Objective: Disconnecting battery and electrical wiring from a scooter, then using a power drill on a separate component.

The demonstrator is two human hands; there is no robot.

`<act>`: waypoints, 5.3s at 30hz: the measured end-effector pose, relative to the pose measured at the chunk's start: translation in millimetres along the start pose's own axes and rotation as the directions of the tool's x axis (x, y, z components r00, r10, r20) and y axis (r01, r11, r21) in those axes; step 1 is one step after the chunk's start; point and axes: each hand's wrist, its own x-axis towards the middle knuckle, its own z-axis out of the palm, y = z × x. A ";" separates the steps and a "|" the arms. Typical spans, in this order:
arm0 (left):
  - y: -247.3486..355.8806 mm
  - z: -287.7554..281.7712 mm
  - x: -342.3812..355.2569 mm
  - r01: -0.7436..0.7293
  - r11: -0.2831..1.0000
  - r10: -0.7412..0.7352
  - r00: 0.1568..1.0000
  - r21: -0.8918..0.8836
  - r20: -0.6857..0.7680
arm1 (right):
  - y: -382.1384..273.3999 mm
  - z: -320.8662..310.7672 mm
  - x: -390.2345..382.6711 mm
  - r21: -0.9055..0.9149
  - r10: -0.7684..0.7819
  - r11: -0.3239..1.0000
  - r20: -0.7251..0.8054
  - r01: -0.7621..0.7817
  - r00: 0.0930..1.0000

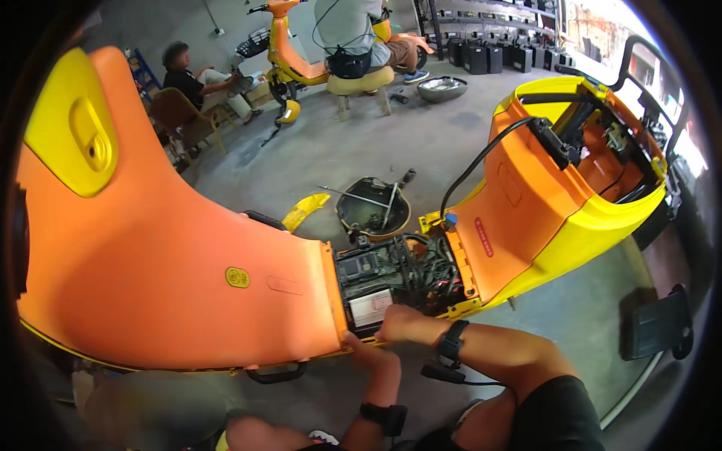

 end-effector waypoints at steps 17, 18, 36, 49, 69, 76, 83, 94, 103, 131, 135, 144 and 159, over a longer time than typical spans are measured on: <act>-14.7 -33.5 -1.3 0.403 0.902 -0.339 0.883 -0.154 0.324 | -16.9 -9.0 -10.9 -0.013 0.042 0.999 0.075 -0.041 0.996; -10.5 -33.0 1.8 0.305 0.939 -0.248 0.921 -0.158 0.301 | -15.7 -9.1 -11.6 -0.012 0.058 0.998 0.067 -0.057 0.996; -7.6 -46.2 31.3 0.053 0.996 -0.033 0.965 -0.070 0.258 | -18.3 -10.9 -15.5 -0.053 -0.044 0.998 0.017 0.045 0.999; 7.4 -29.0 16.4 0.072 0.986 -0.020 0.948 -0.153 0.317 | -28.2 -7.8 -39.5 -0.438 -0.161 0.896 -0.162 0.075 0.974; 1.6 -28.9 16.5 0.014 0.997 0.007 0.964 -0.077 0.264 | 17.7 -4.2 -14.1 -0.627 -0.817 0.476 -0.055 0.617 0.574; 8.0 -27.2 8.7 0.026 0.999 -0.015 0.960 -0.032 0.281 | 32.0 18.6 -16.3 -0.539 -0.757 0.612 -0.187 0.579 0.626; 18.7 -19.9 15.7 0.050 0.992 -0.024 0.973 -0.111 0.230 | 9.3 11.8 -20.9 -0.501 -0.651 0.715 -0.222 0.487 0.726; 14.6 -18.7 11.1 0.049 0.982 -0.019 0.987 -0.183 0.162 | 22.7 8.5 -19.1 -0.691 -0.822 0.501 -0.191 0.521 0.537; 1.0 -31.4 30.9 -0.027 0.984 0.049 0.991 -0.179 0.122 | 2.9 -10.5 -15.8 -0.655 -0.885 0.358 -0.011 0.665 0.466; -0.2 -22.6 20.0 0.024 0.990 -0.007 0.992 -0.137 0.123 | 19.7 3.8 -14.3 -0.622 -0.838 0.445 -0.034 0.645 0.545; 1.0 -26.6 27.0 -0.017 0.994 0.033 0.987 -0.106 0.159 | 13.5 9.3 -9.1 -0.648 -0.825 0.451 -0.042 0.613 0.563; 5.4 -25.3 21.3 -0.006 0.997 0.022 0.980 -0.079 0.196 | 14.6 20.1 -13.7 -0.723 -0.795 0.488 -0.136 0.489 0.592; 18.1 -10.3 2.4 0.029 0.995 -0.007 0.975 -0.093 0.224 | 21.3 9.1 -13.8 -0.709 -0.868 0.413 -0.117 0.572 0.482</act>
